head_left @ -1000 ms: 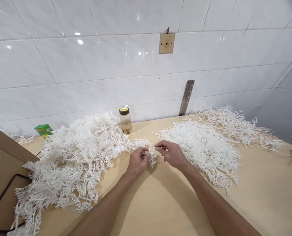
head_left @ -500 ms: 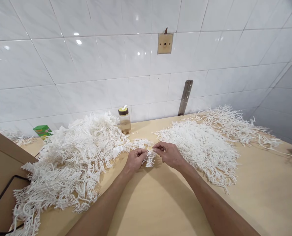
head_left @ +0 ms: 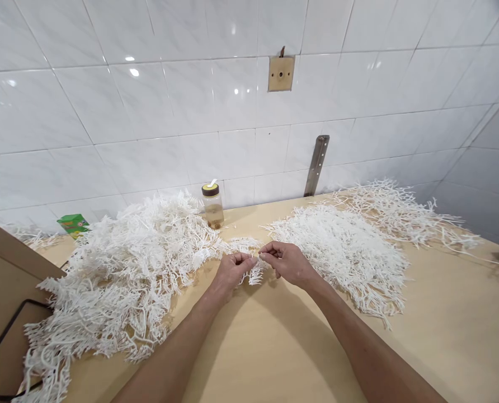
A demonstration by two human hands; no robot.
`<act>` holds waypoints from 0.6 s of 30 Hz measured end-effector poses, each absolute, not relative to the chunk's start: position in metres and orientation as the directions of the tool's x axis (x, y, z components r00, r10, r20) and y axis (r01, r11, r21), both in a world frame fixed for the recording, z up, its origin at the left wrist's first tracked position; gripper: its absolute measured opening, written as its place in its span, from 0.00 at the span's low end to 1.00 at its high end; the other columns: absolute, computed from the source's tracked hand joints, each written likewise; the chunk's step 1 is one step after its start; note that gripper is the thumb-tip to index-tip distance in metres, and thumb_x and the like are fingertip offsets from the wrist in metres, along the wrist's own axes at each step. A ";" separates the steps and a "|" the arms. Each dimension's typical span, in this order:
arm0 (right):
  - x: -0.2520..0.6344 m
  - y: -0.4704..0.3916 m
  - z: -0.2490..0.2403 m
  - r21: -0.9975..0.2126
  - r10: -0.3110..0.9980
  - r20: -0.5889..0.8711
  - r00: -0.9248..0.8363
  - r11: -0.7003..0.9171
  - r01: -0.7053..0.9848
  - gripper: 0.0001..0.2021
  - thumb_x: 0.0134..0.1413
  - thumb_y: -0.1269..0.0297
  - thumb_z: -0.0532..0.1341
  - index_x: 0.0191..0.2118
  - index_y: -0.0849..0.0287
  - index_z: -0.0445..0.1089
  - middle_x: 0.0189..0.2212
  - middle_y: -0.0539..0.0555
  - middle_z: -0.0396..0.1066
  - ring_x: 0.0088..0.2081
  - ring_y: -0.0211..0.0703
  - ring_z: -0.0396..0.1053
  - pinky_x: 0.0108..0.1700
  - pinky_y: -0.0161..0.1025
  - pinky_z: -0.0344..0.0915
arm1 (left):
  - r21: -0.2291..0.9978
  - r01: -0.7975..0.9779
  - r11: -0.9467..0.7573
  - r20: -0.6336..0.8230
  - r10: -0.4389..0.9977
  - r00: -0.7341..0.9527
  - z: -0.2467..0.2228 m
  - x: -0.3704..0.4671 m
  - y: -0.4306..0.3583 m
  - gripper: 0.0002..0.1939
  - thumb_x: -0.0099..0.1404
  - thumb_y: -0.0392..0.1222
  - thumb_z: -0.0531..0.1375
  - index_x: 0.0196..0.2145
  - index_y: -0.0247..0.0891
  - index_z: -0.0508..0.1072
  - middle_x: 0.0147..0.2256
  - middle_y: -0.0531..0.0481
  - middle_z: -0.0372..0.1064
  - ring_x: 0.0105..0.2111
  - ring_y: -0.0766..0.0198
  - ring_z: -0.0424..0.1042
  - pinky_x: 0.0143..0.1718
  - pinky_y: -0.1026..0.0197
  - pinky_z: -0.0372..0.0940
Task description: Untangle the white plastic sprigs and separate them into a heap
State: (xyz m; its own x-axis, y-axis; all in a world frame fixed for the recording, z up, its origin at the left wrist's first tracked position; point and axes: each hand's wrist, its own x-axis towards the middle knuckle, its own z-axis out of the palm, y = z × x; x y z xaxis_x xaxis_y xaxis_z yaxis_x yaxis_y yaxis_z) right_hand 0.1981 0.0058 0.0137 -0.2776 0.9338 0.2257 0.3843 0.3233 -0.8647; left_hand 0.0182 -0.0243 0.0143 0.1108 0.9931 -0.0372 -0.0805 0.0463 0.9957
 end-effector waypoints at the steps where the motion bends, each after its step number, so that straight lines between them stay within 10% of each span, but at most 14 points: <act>1: 0.198 0.006 0.012 -0.859 0.932 0.234 -0.278 0.333 0.390 0.12 0.53 0.55 0.61 0.35 0.57 0.75 0.27 0.50 0.73 0.20 0.34 0.65 0.23 0.32 0.66 | 0.995 -0.082 0.051 -0.042 0.994 0.106 0.014 0.019 -0.024 0.22 0.47 0.55 0.70 0.22 0.34 0.69 0.19 0.56 0.58 0.18 0.72 0.56 0.20 0.66 0.52; 18: 0.196 0.003 0.014 -0.900 0.943 0.104 -0.315 0.224 0.374 0.08 0.54 0.61 0.59 0.33 0.59 0.72 0.20 0.48 0.69 0.18 0.34 0.66 0.20 0.30 0.64 | 0.973 0.193 -0.124 0.147 0.984 -0.105 0.001 0.015 -0.017 0.12 0.52 0.47 0.66 0.24 0.35 0.72 0.21 0.54 0.64 0.22 0.69 0.60 0.25 0.65 0.56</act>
